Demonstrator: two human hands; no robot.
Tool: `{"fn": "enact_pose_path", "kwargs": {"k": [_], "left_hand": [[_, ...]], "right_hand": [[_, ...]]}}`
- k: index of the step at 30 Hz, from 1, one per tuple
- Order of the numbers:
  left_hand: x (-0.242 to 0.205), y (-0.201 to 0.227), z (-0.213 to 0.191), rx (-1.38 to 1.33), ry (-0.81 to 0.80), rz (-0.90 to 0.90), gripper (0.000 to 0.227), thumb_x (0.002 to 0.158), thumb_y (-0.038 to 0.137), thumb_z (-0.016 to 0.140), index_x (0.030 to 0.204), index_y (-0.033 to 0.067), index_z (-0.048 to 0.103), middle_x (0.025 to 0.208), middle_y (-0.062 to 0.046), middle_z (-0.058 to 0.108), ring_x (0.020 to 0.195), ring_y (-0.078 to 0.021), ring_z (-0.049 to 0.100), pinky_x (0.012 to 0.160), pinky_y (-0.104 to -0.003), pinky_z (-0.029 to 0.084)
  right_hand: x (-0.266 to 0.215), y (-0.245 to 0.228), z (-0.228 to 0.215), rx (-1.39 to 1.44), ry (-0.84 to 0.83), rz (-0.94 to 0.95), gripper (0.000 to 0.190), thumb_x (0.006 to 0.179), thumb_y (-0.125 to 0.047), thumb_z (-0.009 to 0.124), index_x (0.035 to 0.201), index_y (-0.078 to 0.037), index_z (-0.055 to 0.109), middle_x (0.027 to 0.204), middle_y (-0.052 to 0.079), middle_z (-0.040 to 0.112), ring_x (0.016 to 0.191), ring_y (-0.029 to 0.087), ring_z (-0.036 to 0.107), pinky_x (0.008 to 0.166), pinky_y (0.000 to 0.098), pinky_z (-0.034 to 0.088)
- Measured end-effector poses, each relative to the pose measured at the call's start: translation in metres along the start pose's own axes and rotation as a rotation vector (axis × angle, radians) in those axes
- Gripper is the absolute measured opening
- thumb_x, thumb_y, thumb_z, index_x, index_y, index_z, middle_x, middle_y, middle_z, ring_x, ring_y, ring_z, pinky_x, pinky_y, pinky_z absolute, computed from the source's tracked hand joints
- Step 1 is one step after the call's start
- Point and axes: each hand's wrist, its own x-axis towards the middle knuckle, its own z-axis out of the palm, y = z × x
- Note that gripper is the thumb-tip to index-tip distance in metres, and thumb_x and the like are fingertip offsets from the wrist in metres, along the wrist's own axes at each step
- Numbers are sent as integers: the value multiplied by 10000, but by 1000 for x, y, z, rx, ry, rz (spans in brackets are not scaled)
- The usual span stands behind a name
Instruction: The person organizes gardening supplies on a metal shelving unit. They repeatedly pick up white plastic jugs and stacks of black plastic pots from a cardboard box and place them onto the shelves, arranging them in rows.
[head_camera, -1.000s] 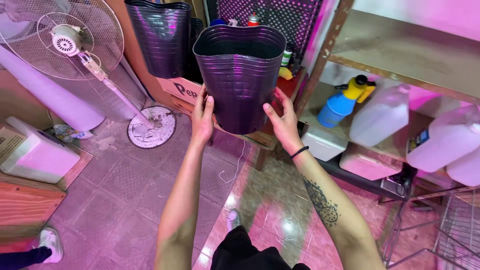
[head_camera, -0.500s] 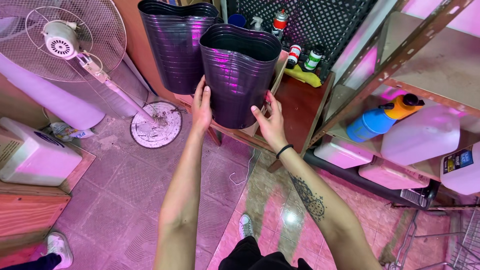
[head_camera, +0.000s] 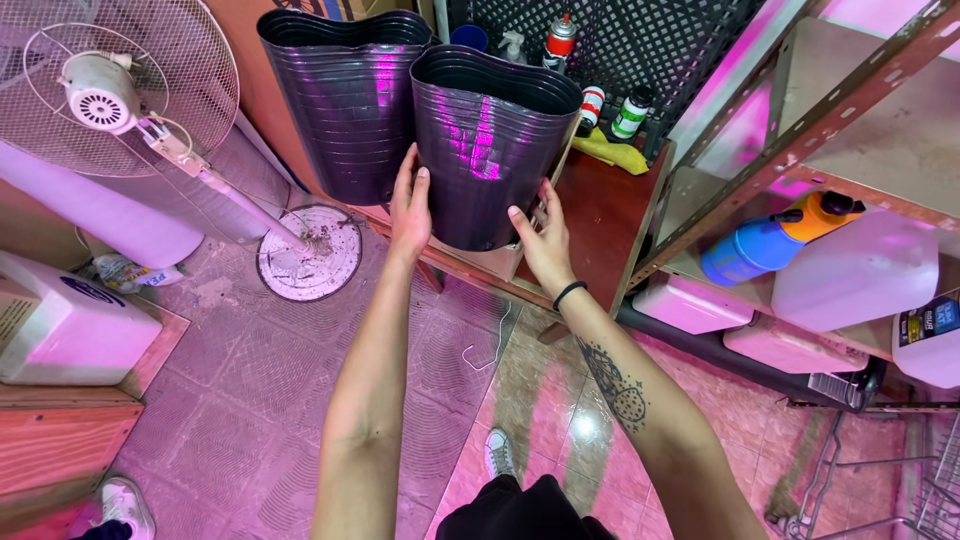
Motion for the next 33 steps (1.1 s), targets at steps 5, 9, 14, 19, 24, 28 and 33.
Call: {"fn": "enact_pose_path", "kwargs": {"k": [5,9,14,19,24,28,33], "left_hand": [[-6,5,-1,25,26,-27,493,1093,372,453,1569,257,398,1549,-209,444,1432,-423,421,1217,-530,322],[-25,11,-3,65,100,-12,499,1105,341,447,1584,228,362,1546,-223,438,1414,-451,440,1199,-557,343],[-70,41,-2,26,179,100,474,1110,287,461,1562,161,394,1501,-234,476,1383,-476,456,1164,-584,363],[-146,71,21,-13,215,190,440,1106,211,494,1530,113,435,1426,-242,545,1321,-424,533,1131,-543,405],[-243,101,69,-29,139,114,418,1099,210,465,1511,136,470,1385,-181,587,1235,-333,582,948,-461,519],[-313,120,128,-39,70,97,411,1085,166,473,1490,101,495,1366,-254,583,1239,-430,583,986,-546,496],[-369,109,208,9,-90,45,420,1066,233,531,1474,135,542,1312,-242,617,1242,-423,588,1072,-536,441]], "right_hand": [[-9,-7,-13,-3,-48,16,819,962,-264,754,1596,-79,269,1572,288,358,1385,482,446,1095,548,472],[-27,-12,-37,-7,-104,32,794,967,-265,746,1598,-109,289,1581,268,357,1380,488,438,1086,539,475],[-63,-30,-88,35,-167,5,689,970,-231,738,1558,-124,396,1548,243,417,1355,456,479,1048,514,499],[-127,-57,-157,54,-239,6,570,974,-202,721,1495,-127,503,1504,206,495,1329,397,533,1010,486,521],[-193,-53,-233,98,-270,21,452,980,-151,692,1410,-61,584,1410,182,588,1266,308,594,997,429,532],[-242,-36,-294,125,-222,42,423,982,-169,698,1383,-68,610,1366,155,625,1217,256,637,973,402,553],[-281,15,-369,140,-70,120,434,990,-217,700,1398,-102,610,1345,113,641,1138,154,647,921,314,563]]}}
